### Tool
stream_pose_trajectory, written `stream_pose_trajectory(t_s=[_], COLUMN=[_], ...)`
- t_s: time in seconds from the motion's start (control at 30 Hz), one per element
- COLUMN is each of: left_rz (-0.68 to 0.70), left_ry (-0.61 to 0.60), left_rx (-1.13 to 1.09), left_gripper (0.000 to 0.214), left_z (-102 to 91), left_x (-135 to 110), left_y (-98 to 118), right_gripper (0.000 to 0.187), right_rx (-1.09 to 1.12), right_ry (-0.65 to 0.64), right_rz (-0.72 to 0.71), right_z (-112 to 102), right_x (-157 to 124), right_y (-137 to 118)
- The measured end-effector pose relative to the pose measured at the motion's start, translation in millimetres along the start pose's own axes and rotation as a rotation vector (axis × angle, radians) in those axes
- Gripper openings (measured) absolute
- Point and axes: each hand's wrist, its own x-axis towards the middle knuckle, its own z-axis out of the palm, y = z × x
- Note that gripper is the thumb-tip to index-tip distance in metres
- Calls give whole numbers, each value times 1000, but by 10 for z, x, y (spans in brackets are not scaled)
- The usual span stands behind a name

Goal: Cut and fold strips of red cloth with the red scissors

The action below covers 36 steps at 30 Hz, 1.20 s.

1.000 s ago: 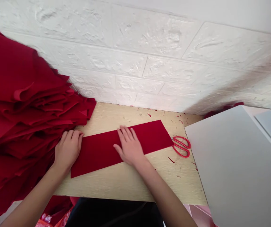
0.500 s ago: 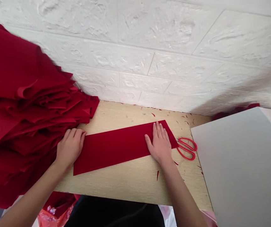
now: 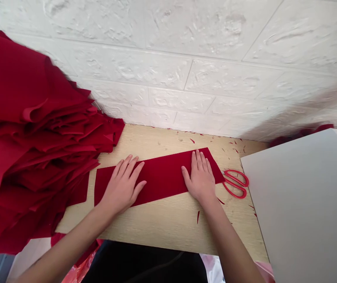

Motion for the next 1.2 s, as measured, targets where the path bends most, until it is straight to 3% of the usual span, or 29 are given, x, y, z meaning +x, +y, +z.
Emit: stream_pose_trajectory(t_s=[0.1,0.2,0.33,0.67,0.87,1.07,1.2], left_rz=[-146,-265,-287,-321,-322,-332,-341], left_ry=[-82,-111,-115,-107,-98,-110,-112], left_rx=[3,-44,-87,-45,-41,-49,-52], left_gripper=[56,59,64,78,81,82,81], left_z=[162,214,189,208,229,209,207], left_x=[-185,-412,-560,-549,-555,-542,-544], left_y=[-29,-238,-437,-396,-399,-385,-389], right_gripper=[71,71,72,70,72,74,74], right_rx=[13,35,42,22,50,40,35], right_ry=[7,17,13,-2,33,33,39], right_rz=[-11,-20,-16,-10,69,163,136], right_z=[11,20,15,-36,-33,-58,-37], right_x=[-2,-5,-11,-22,-22,13,23], right_y=[7,19,23,1,7,166,271])
